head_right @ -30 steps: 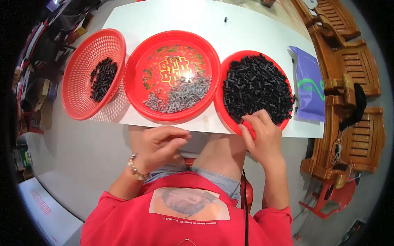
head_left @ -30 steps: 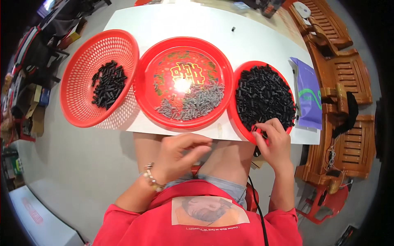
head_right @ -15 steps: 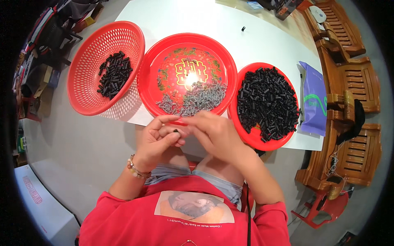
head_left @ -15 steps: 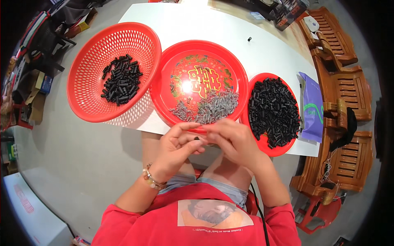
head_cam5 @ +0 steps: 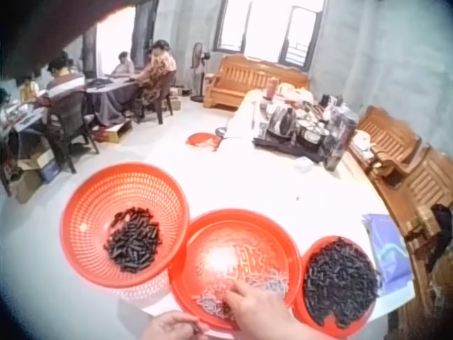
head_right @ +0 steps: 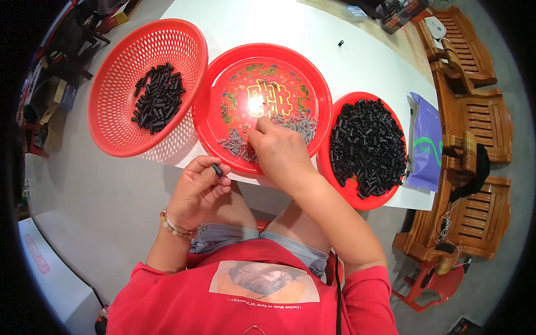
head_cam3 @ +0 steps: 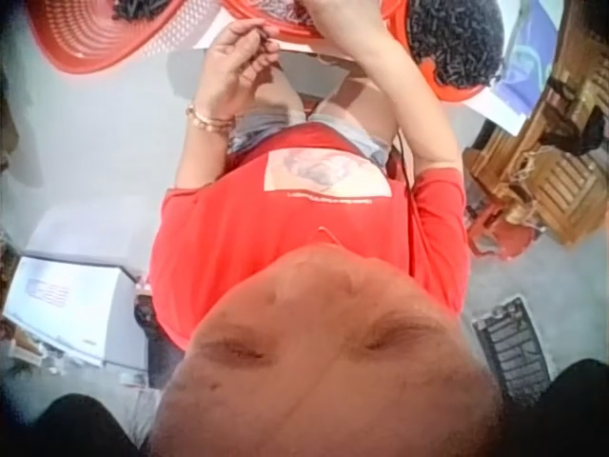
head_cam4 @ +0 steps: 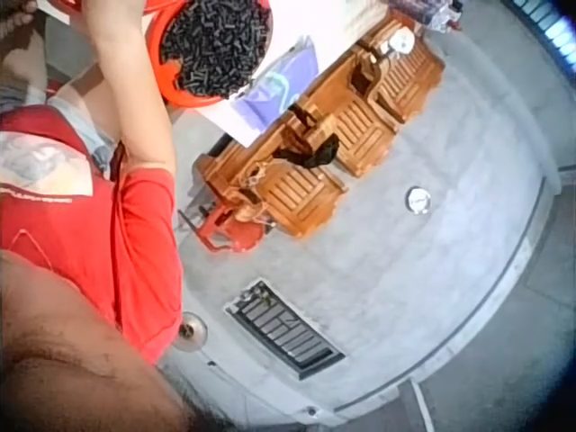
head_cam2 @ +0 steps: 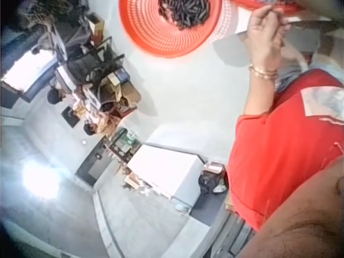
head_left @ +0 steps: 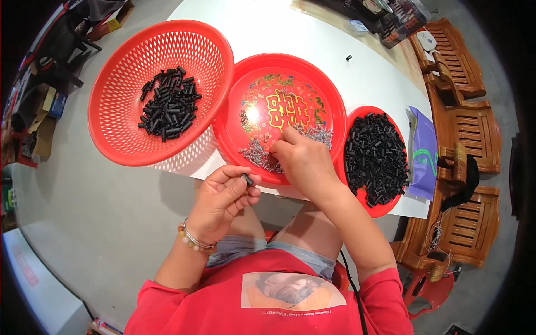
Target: The person is manually assembling small black plastic components by inserting silver metal pins into them.
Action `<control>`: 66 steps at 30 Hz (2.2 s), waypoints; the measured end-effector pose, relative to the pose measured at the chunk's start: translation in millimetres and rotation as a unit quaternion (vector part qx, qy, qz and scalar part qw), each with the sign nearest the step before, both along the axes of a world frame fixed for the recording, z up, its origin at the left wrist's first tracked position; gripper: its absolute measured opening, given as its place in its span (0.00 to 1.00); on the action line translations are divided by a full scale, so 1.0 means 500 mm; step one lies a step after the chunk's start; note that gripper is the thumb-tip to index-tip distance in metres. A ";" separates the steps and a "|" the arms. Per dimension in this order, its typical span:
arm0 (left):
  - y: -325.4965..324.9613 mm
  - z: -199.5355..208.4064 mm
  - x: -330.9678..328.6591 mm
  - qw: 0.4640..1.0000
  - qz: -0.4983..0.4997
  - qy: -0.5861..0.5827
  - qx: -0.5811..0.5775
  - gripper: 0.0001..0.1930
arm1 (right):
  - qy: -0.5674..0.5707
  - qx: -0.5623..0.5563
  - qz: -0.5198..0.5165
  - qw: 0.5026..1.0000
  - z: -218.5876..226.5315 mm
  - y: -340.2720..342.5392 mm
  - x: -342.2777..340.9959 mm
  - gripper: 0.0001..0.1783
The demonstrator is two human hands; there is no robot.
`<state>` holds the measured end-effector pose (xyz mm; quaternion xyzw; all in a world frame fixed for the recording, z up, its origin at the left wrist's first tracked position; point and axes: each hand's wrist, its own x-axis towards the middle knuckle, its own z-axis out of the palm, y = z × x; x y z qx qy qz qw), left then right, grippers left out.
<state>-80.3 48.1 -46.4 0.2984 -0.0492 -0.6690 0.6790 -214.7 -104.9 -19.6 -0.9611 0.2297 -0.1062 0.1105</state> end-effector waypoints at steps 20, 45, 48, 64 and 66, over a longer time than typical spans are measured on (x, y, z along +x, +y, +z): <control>-0.043 0.038 -0.114 0.984 -0.075 0.161 0.020 0.08 | -0.303 0.468 -0.074 0.827 0.057 0.104 -0.121 0.04; -0.049 0.008 -0.147 0.973 -0.082 0.189 0.103 0.12 | -0.308 0.083 -0.063 0.946 0.018 0.107 -0.215 0.20; -0.050 0.012 -0.151 0.974 -0.083 0.188 0.099 0.11 | -0.214 0.070 -0.050 0.973 0.013 0.119 -0.241 0.27; -0.038 0.032 -0.143 0.984 -0.088 0.133 0.075 0.09 | -0.139 -0.011 -0.333 0.933 0.041 0.051 -0.464 0.09; -0.037 0.027 -0.144 0.984 -0.094 0.135 0.071 0.09 | -0.108 -0.005 -0.327 0.939 0.038 0.046 -0.472 0.07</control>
